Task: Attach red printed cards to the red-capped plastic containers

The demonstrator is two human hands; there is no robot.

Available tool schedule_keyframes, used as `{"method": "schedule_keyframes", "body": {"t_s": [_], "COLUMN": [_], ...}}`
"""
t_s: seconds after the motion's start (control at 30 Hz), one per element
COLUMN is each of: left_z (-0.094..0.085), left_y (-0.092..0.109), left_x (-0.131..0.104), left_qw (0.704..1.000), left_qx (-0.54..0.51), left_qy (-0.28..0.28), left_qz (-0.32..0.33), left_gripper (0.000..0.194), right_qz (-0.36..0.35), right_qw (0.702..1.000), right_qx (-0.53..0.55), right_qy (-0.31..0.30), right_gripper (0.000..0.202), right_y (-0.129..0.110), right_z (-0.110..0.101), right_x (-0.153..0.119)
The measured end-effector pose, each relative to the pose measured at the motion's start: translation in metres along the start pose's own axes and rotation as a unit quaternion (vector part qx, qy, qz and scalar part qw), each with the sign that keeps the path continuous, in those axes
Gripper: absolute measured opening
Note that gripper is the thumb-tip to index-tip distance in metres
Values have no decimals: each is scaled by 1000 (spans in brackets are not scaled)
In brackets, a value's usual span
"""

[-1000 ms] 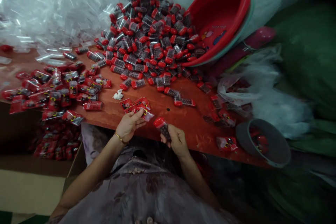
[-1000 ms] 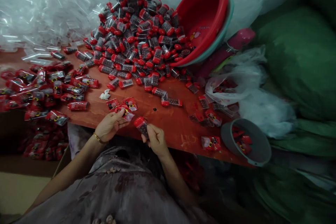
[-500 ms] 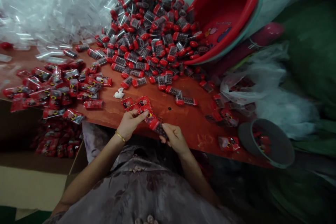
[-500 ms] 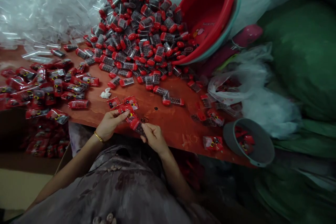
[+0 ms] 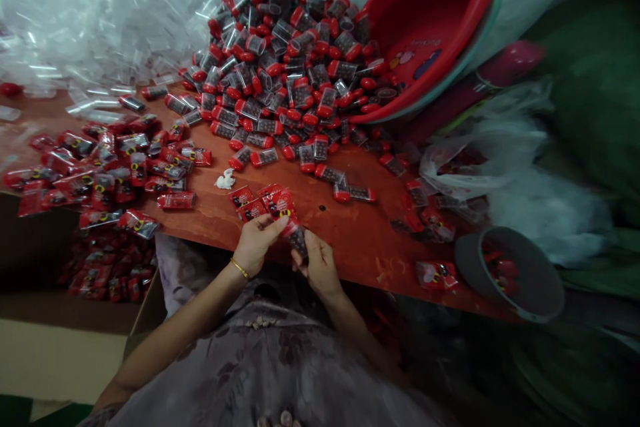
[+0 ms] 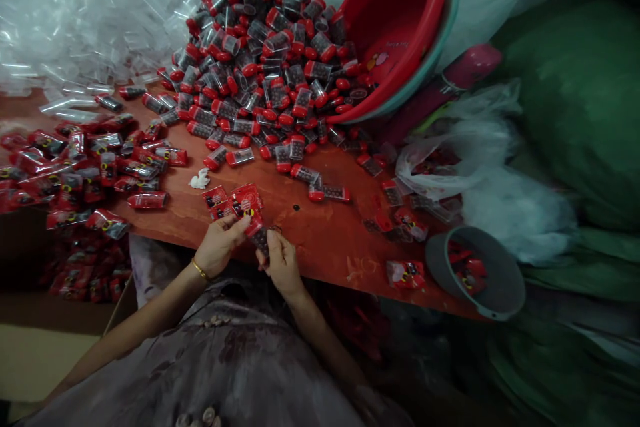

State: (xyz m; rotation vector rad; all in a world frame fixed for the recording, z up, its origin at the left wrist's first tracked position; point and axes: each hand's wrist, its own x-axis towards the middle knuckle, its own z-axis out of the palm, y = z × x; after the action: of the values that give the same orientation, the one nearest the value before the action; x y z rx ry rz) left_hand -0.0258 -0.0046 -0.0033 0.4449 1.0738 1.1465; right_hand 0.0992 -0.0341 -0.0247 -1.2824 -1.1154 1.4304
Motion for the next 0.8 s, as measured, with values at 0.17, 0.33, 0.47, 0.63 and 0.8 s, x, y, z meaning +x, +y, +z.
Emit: {"method": "schedule_keyframes", "body": {"t_s": [0.17, 0.33, 0.47, 0.63, 0.8], "left_z": [2, 5, 7, 8, 7], "left_y": [-12, -16, -13, -9, -8], "left_x": [-2, -6, -7, -8, -8], "left_qw": [1000, 998, 999, 998, 998], "left_qx": [-22, -16, -11, 38, 39], "left_qy": [7, 21, 2, -11, -35], "left_qz": [-2, 56, 44, 43, 37], "left_gripper": [39, 38, 39, 34, 39], "right_qz": [-27, -60, -45, -80, -62], "right_qw": [999, 995, 997, 989, 993], "right_qx": [7, -50, -36, -52, -78], "right_qy": [25, 63, 58, 109, 61], "right_gripper": [49, 50, 51, 47, 46], "right_y": [4, 1, 2, 8, 6], "right_z": [8, 9, 11, 14, 14], "right_x": [-2, -5, -5, -4, -1]}}
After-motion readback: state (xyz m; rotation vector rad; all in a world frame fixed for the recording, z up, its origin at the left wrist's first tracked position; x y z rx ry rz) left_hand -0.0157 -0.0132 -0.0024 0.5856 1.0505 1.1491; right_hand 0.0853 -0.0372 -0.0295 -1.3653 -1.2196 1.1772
